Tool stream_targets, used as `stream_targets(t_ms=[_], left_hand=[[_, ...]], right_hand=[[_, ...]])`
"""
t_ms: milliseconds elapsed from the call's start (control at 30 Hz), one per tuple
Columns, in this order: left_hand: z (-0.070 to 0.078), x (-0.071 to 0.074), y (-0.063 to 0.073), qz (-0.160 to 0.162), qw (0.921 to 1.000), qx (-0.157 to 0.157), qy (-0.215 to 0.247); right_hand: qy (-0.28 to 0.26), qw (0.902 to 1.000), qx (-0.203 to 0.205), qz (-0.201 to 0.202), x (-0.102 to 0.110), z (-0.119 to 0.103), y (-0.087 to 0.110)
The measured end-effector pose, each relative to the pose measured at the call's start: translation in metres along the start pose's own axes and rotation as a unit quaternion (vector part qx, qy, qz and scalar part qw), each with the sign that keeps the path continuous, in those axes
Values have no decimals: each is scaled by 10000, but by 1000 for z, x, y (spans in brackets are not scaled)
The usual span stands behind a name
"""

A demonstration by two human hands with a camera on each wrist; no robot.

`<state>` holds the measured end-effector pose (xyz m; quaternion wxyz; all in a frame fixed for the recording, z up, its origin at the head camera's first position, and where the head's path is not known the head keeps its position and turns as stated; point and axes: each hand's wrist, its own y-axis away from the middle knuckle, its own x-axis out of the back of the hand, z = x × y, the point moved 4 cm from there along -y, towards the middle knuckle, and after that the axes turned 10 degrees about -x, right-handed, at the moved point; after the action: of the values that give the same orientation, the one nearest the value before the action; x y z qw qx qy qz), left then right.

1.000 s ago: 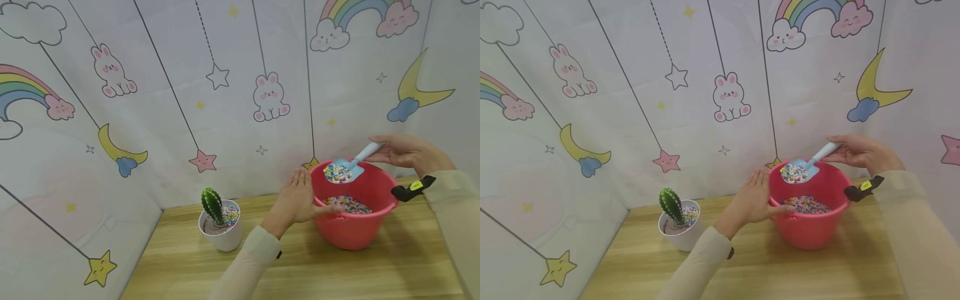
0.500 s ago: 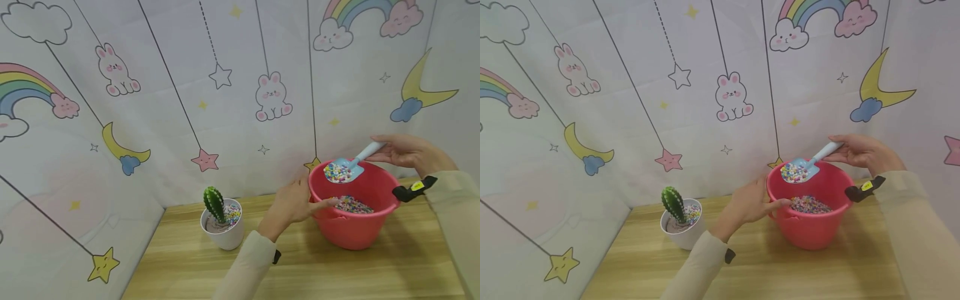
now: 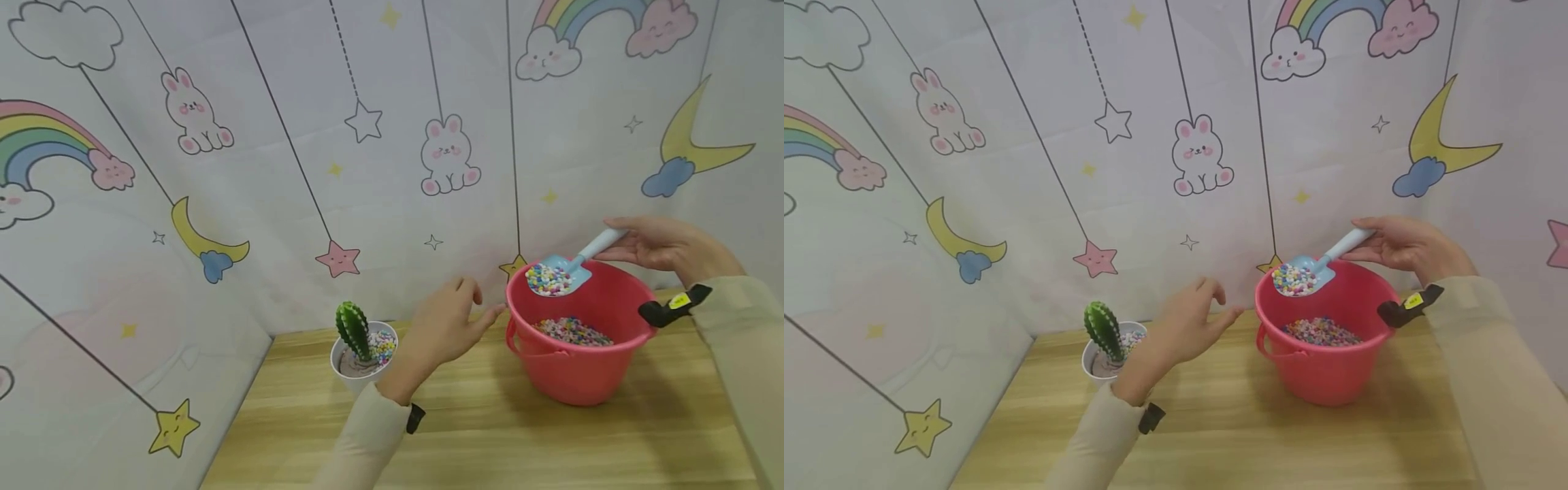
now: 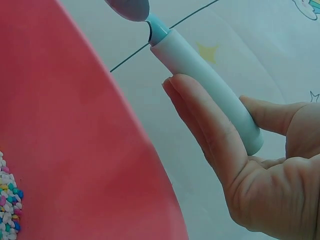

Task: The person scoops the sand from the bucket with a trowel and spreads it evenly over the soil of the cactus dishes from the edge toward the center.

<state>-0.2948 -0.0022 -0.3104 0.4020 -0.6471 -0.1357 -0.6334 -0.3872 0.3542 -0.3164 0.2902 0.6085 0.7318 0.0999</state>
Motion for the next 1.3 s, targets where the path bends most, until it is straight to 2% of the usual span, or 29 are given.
stream_targets(t_ms=[200,300,367,467,567,733,833,967,1100,1300], left_hand=[[-11,31,27,399,9988,-69,-277],[-19,48,43,849,9947,-200,-544],[-25,59,53,1233,9893,-234,-742],[-36,73,68,1709,9812,-99,-893],[-51,84,82,1869,9776,159,-953],[-77,94,104,1646,9790,590,-1048],[-93,94,119,1319,9818,1038,-894],[-113,90,139,902,9812,1602,-594],[-128,83,154,661,9805,1767,-554],[-148,63,165,113,9787,1966,-577]], right_hand=[[-77,9999,-24,-84,-5,-1,-3],[-41,9999,-2,-123,-9,-2,-6],[44,9999,33,-103,-12,-3,-8],[104,9998,90,-140,-18,-4,-11],[116,9997,81,-192,-24,-4,-13],[66,9996,79,-256,-34,-4,-13],[94,9995,107,-272,-38,-4,-14],[48,9997,-62,-237,-44,-3,-14],[-64,9994,-235,-252,-51,-3,-14],[-256,9982,-347,-409,-68,-5,-14]])
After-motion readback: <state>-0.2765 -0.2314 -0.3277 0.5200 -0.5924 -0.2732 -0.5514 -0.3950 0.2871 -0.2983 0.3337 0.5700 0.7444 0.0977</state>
